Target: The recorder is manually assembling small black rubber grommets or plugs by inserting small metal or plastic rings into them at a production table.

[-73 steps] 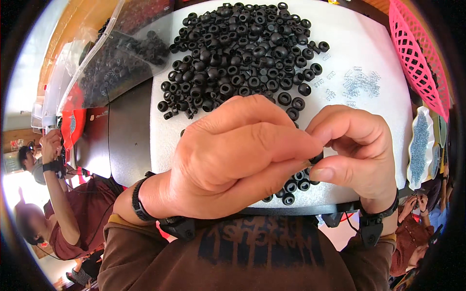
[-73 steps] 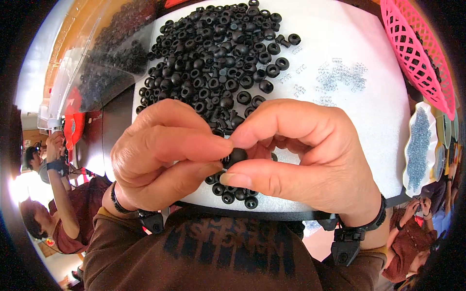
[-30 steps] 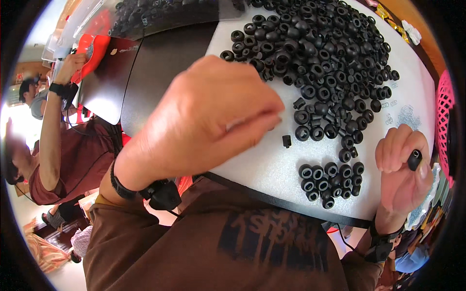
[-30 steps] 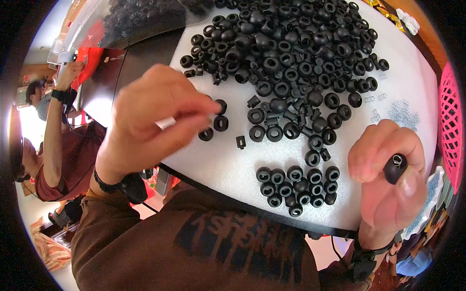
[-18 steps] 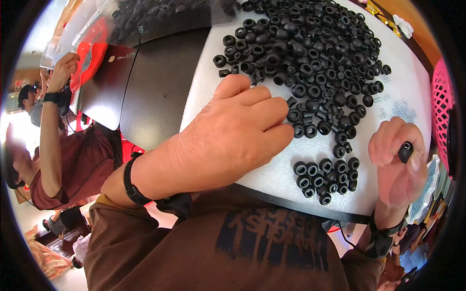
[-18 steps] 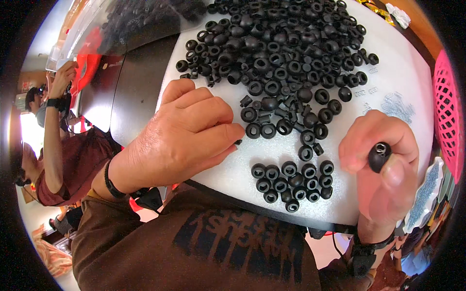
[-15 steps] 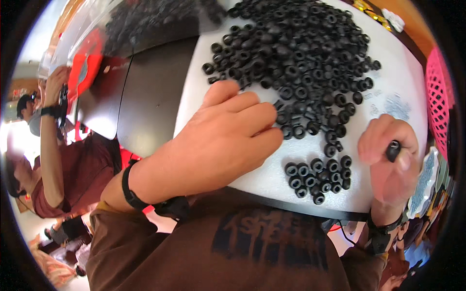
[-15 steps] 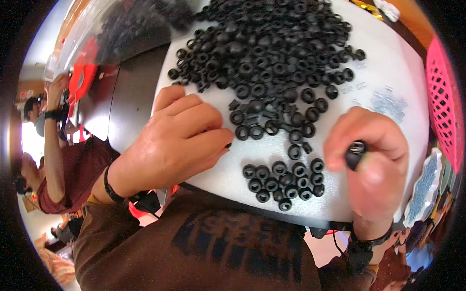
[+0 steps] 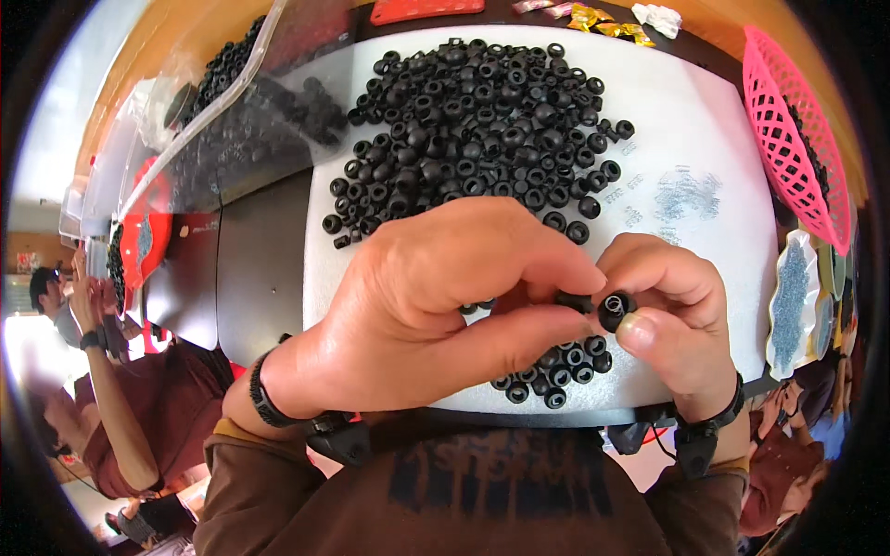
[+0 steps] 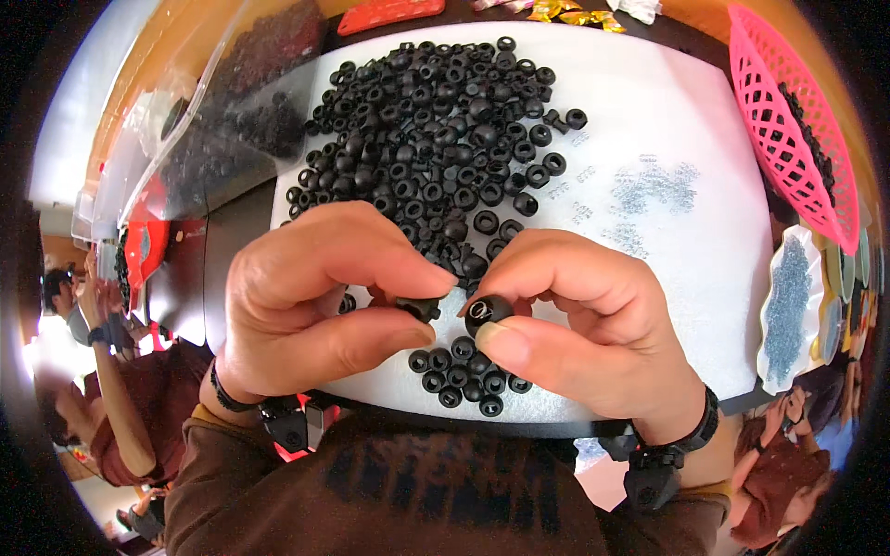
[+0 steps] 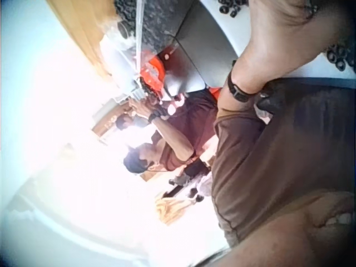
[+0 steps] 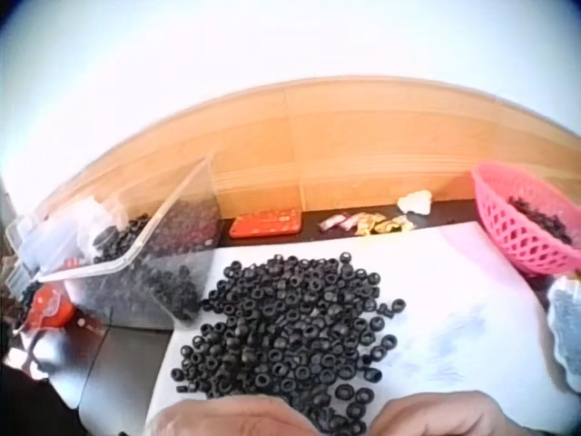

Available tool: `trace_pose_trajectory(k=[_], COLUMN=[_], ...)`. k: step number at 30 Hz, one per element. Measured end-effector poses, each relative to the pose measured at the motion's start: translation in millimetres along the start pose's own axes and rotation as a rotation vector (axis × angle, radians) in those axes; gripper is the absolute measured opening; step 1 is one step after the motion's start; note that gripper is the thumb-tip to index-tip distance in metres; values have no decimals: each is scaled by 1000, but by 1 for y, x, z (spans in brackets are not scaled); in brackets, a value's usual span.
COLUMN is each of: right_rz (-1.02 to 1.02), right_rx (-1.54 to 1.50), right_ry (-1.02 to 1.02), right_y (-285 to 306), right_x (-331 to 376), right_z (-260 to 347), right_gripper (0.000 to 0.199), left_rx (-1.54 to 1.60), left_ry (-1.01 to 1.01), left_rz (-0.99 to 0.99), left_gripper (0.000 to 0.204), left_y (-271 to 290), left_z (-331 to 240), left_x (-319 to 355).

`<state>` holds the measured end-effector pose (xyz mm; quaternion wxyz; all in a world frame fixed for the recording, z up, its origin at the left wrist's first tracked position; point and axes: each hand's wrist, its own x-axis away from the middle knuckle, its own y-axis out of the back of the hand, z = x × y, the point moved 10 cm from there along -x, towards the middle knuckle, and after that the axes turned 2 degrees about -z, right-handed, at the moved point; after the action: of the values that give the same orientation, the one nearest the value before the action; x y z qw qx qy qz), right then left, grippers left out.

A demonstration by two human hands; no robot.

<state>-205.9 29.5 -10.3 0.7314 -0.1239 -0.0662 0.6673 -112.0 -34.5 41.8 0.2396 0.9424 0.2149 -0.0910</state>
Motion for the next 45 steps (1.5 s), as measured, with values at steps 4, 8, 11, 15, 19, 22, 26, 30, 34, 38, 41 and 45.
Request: trace_pose_trajectory(k=[4,8,11,15,19,22,26,30,34,38,41,45], right_rz=[4,-1,48,21,25,53,97,106,93,121,112,79], right_rx=[142,225,398,397,412,443,474,531,614,595,628,647], right_ry=[62,100,190,187,198,139,94,102,143,122,173,184], right_y=[4,4,-2,-1,-3,-3,-4,-8,-10,-11,-13,-13], right_x=[-4,-5,-8,-8,-9,-7,-5,-4,-5,-5,-7,-7], right_z=[2,4,11,8,9,7,1,0,1,4,8,9], right_gripper=[10,10,12,13,13,16,18,18,18,17,17,15], left_rx=[129,215,140,124,86,68,56,-21,-230,-185,-85,-83], left_ry=[86,204,141,105,80,73,29,-48,-223,-160,-4,82], left_rz=[-34,-35,-46,-48,-53,-52,-49,-54,-90,-65,-79,-62], left_gripper=[26,26,27,27,27,27,28,29,31,29,27,24], left_y=[-4,-8,-5,-6,-6,-6,-10,-13,-11,-11,-8,-8], left_z=[19,27,26,26,22,22,20,18,6,4,18,25], left_x=[2,3,2,4,5,5,6,7,10,6,4,6])
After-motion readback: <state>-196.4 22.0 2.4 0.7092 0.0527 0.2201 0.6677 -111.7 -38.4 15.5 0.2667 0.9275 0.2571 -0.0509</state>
